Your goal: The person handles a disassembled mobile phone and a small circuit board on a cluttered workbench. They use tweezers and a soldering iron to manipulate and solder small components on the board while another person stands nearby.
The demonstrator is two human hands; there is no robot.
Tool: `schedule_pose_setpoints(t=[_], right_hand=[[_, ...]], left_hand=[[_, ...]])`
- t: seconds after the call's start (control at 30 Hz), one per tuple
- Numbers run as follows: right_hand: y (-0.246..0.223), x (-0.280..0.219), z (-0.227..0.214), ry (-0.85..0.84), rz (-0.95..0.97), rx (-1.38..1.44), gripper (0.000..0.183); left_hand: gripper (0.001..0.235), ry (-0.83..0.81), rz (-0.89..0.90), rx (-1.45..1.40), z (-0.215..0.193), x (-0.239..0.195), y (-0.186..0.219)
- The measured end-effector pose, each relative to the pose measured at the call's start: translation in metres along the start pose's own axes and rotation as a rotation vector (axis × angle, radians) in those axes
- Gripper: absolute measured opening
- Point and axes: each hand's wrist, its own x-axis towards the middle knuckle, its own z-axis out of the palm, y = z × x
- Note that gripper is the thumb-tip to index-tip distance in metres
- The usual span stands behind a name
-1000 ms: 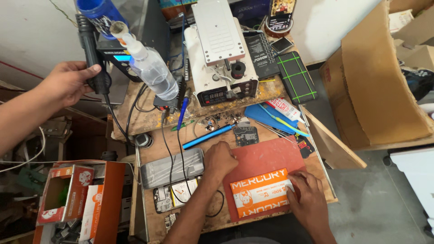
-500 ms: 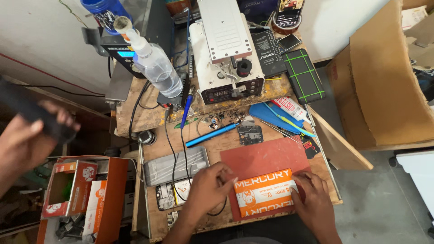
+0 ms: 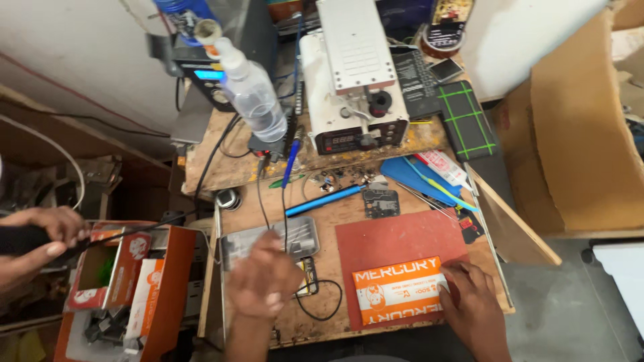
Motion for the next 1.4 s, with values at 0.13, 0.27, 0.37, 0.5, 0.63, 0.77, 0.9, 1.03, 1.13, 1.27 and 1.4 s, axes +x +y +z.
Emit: schedule_pose_setpoints(t=[0.13,0.27,0.37,0.5,0.63,0.77,0.9,1.03,1.13,1.27,1.4], right_hand=[[0.045,-0.015,0.026,0.016,-0.111,-0.042,0.045],[0.089,0.002,0.063,0.172,-0.269,-0.031,0.045],[0.115,-0.002,0.072,0.083,-0.218,-0.070,0.044],[0.126,-0.011,0.080,0.040,-0.124,-0.166,0.047],[0.128,-0.008,0.082,0.056,-0.136,-0.181,0.047],[0.124,-0.009,0.082,0.072,-0.161,-0.153,0.045],[0.122,-0.011,0.079,0.075,-0.162,-0.173,0.049],[0.123,-0.011,0.079,0.047,-0.153,-0.195,0.049],[0.130,-0.011,0.083,0.057,-0.183,-0.176,0.049],[0.139,-0.009,0.090,0.043,-0.175,-0.200,0.051],[0.130,-0.011,0.083,0.016,-0.163,-0.208,0.050]], left_hand=[[0.044,-0.004,-0.047,0.412,-0.006,-0.006,-0.041],[0.031,0.088,-0.347,0.510,0.009,-0.013,-0.056],[0.031,0.079,-0.450,0.690,0.019,-0.014,-0.054],[0.025,0.089,-0.427,0.913,0.028,-0.013,-0.051],[0.016,0.128,-0.443,1.056,0.030,-0.017,-0.053],[0.013,0.184,-0.460,1.110,0.030,-0.018,-0.053],[0.013,0.175,-0.472,1.139,0.029,-0.018,-0.056],[0.014,0.182,-0.548,1.072,0.031,-0.018,-0.060],[0.016,0.145,-0.561,1.063,0.033,-0.017,-0.064],[0.018,0.178,-0.626,1.033,0.035,-0.016,-0.064],[0.017,0.209,-0.642,1.076,0.037,-0.016,-0.062]])
